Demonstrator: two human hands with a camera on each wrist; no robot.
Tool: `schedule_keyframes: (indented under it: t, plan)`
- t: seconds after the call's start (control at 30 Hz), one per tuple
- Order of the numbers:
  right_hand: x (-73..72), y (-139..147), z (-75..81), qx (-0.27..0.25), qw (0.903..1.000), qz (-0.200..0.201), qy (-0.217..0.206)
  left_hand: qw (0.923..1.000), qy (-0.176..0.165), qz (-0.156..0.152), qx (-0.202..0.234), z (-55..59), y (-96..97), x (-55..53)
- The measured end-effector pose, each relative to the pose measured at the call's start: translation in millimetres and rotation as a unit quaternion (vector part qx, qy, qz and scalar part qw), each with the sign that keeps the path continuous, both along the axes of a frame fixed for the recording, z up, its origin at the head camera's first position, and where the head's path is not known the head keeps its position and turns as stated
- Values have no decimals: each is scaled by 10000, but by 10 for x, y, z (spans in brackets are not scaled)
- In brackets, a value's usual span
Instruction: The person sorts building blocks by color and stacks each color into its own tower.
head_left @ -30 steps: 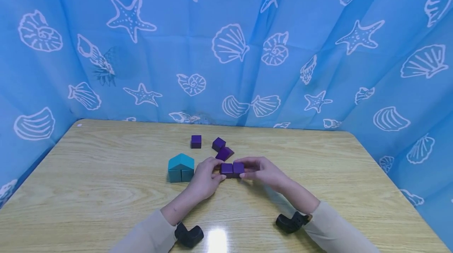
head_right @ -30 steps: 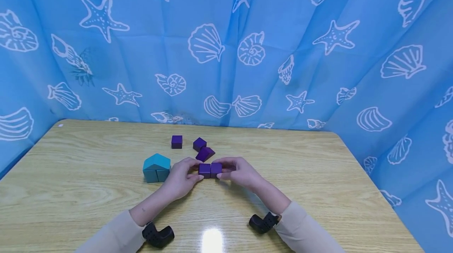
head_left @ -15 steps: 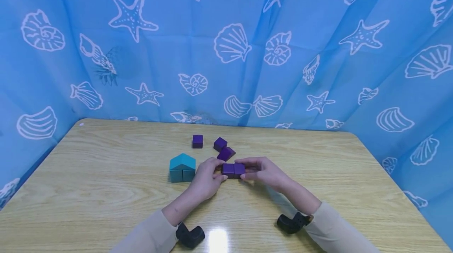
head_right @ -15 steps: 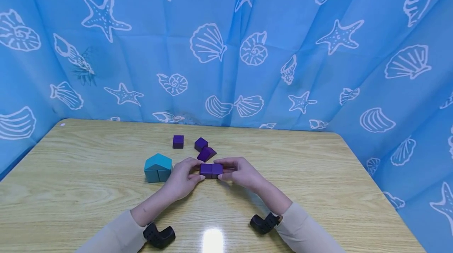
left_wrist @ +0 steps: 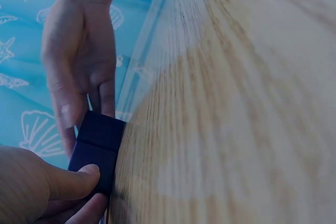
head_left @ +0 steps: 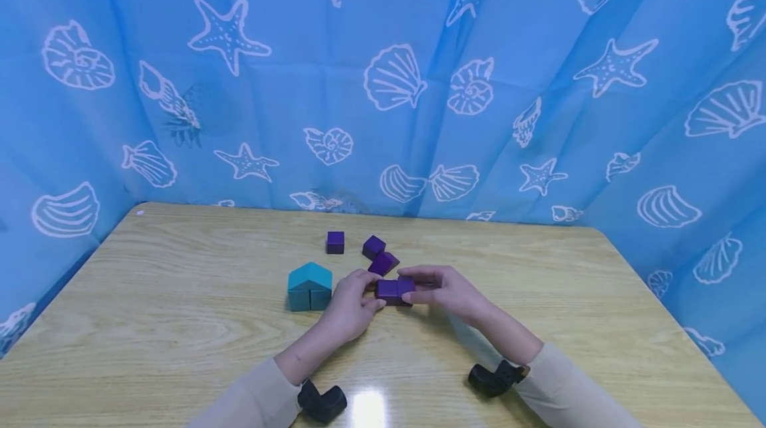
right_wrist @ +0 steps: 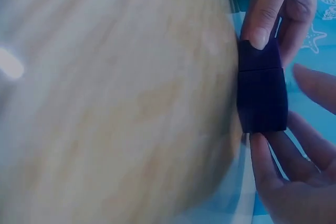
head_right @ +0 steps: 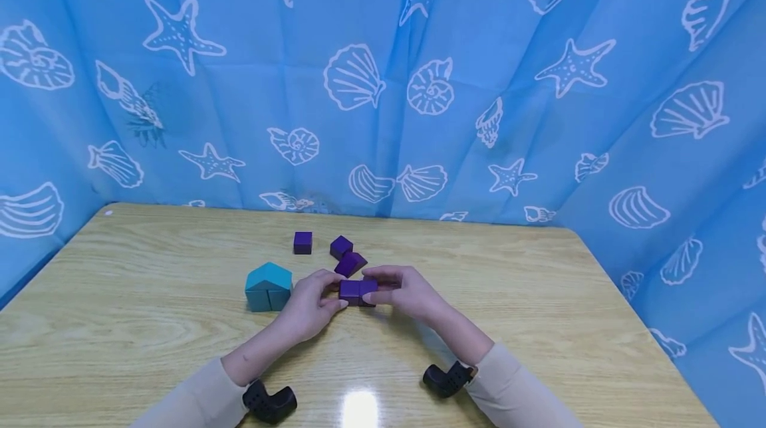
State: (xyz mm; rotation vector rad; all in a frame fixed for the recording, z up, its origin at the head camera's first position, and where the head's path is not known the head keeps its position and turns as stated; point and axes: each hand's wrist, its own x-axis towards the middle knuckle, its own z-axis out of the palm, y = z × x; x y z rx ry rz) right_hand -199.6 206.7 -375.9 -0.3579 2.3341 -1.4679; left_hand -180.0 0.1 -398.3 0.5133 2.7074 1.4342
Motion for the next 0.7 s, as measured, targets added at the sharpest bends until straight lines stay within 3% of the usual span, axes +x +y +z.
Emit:
schedule_keyframes:
  t: [0.27, 0.43, 0.7]
  plan:
    - [-170, -110, 92, -77, 9964, -833, 116, 10000, 22, -36, 3, -8, -8, 31]
    - [-348, -219, 83, -60, 9969, -772, 155, 10000, 39, -1, -7, -45, -34, 47]
    - [-555, -318, 143, 478, 9976, -354, 345, 9998, 172, -43, 17, -23, -16, 7]
